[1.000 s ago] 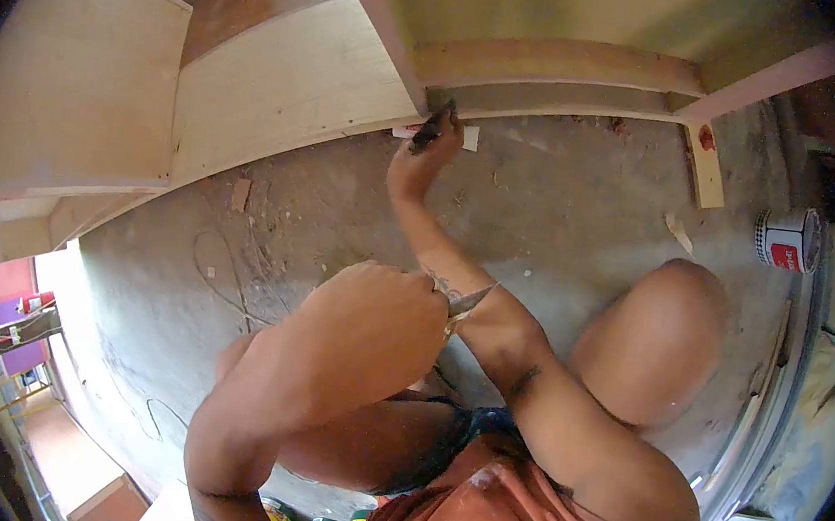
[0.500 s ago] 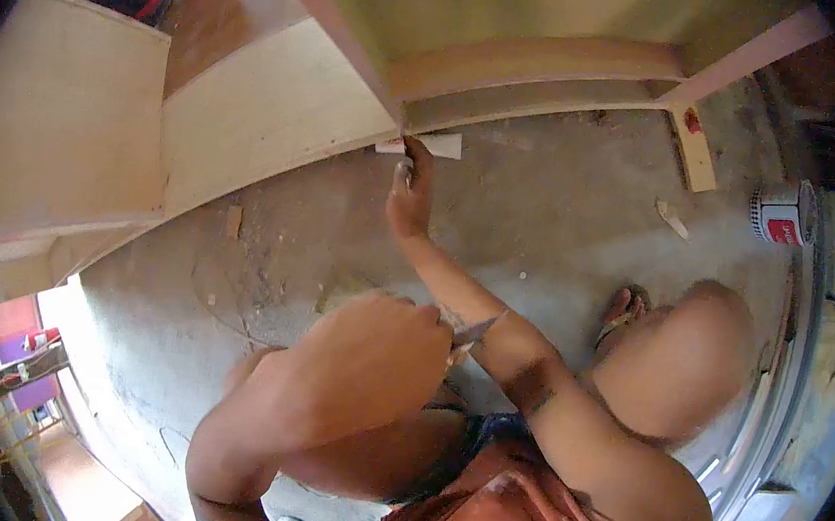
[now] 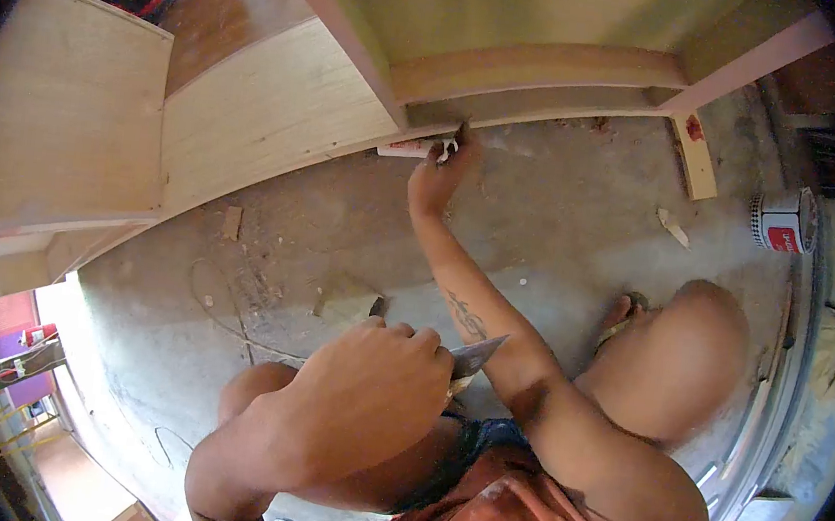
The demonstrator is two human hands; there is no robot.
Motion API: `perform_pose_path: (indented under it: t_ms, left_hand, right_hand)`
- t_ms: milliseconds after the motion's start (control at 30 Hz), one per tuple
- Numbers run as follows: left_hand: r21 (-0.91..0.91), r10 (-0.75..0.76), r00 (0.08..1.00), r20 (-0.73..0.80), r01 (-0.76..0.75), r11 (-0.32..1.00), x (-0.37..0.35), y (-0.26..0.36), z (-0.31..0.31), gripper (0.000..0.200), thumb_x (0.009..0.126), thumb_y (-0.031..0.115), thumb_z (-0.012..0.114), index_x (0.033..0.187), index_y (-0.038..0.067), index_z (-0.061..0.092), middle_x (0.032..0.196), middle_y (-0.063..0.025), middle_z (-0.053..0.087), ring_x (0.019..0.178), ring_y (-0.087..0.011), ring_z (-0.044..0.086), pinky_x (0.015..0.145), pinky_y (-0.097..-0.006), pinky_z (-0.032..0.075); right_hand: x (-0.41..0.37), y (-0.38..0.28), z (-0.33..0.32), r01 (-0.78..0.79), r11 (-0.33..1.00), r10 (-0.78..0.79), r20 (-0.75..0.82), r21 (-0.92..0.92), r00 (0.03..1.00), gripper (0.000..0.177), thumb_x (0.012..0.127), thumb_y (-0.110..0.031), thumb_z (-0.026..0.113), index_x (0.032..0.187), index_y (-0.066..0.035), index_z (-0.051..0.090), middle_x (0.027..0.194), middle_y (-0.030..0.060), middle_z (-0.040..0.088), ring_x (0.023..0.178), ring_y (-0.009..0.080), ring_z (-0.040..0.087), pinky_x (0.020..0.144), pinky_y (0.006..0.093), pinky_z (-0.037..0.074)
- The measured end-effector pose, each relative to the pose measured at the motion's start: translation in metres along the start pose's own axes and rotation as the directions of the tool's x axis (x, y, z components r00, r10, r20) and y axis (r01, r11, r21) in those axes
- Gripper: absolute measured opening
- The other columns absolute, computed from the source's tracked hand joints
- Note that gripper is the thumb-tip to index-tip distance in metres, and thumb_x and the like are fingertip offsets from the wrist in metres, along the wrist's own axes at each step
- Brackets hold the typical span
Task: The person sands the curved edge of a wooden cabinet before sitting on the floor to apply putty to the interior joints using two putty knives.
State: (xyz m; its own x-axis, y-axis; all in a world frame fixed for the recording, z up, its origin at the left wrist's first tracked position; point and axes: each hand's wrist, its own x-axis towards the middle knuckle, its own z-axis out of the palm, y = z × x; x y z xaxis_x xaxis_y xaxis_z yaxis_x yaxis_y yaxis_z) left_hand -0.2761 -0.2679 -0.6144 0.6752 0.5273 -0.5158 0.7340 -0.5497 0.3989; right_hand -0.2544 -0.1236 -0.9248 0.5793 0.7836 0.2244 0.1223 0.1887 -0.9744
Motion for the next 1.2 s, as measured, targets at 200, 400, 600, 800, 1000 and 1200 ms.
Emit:
perform_pose_path:
  t_ms: [200,400,600,800,1000,1200]
  left_hand:
    - [0.038,0.047,0.996,-0.079,-0.044,0.998,0.001,-0.005,0.007,0.016,0.077,0.013,0.052,0.074,0.001,0.061,0.072,-0.0120,0.060,0.066,-0.0246,0.060,0.061,-0.0346,0.047]
    - [0.002,0.053,0.998,-0.044,-0.053,0.999,0.013,-0.006,0.001,0.017,0.077,0.014,0.051,0.075,0.001,0.061,0.074,-0.0141,0.061,0.067,-0.0255,0.061,0.063,-0.0356,0.048]
    - [-0.006,0.031,0.999,-0.041,-0.031,1.000,0.015,-0.010,0.002,0.018,0.078,0.015,0.051,0.074,0.001,0.062,0.076,-0.0155,0.062,0.065,-0.0280,0.062,0.060,-0.0372,0.049]
    - [0.016,0.086,0.994,-0.064,-0.085,0.996,0.015,-0.009,0.003,0.018,0.079,0.015,0.050,0.074,0.001,0.061,0.076,-0.0151,0.062,0.066,-0.0274,0.062,0.060,-0.0370,0.049]
    - [0.038,0.030,1.000,0.001,-0.030,0.999,0.013,0.001,-0.005,0.018,0.080,0.015,0.050,0.078,0.000,0.060,0.076,-0.0139,0.061,0.067,-0.0267,0.062,0.062,-0.0363,0.049]
    - [0.039,0.021,0.999,-0.031,-0.020,0.999,0.007,0.003,0.000,0.018,0.078,0.014,0.050,0.079,0.000,0.060,0.077,-0.0139,0.060,0.071,-0.0262,0.061,0.066,-0.0365,0.048]
  right_hand:
    - [-0.009,-0.004,0.013,0.135,0.975,-0.139,-0.009,-0.178,0.990,0.045,0.080,0.004,0.048,0.123,0.006,0.035,0.123,0.0255,0.036,0.117,0.0395,0.033,0.098,0.0452,0.028]
    - [-0.036,-0.007,0.028,0.096,0.994,-0.094,0.033,-0.058,0.995,0.045,0.081,0.002,0.047,0.125,0.003,0.035,0.125,0.0246,0.036,0.120,0.0405,0.030,0.100,0.0472,0.026]
    - [-0.051,-0.002,0.010,0.073,0.997,-0.074,0.272,0.012,0.959,0.040,0.087,-0.004,0.048,0.126,0.000,0.036,0.125,0.0194,0.038,0.118,0.0314,0.037,0.100,0.0371,0.030]
    - [-0.024,-0.007,-0.036,-0.275,0.953,0.224,0.317,0.125,0.921,0.040,0.090,-0.004,0.043,0.129,0.000,0.034,0.127,0.0133,0.041,0.118,0.0238,0.041,0.100,0.0325,0.030]
    - [0.019,0.018,-0.039,-0.086,0.996,0.086,0.088,-0.004,0.992,0.042,0.089,-0.002,0.041,0.130,0.001,0.032,0.128,0.0158,0.038,0.118,0.0265,0.039,0.099,0.0353,0.030]
    - [0.013,0.010,-0.006,0.041,0.994,-0.041,0.002,-0.102,0.999,0.048,0.083,0.005,0.044,0.129,0.001,0.032,0.127,0.0206,0.034,0.118,0.0334,0.035,0.099,0.0393,0.031]
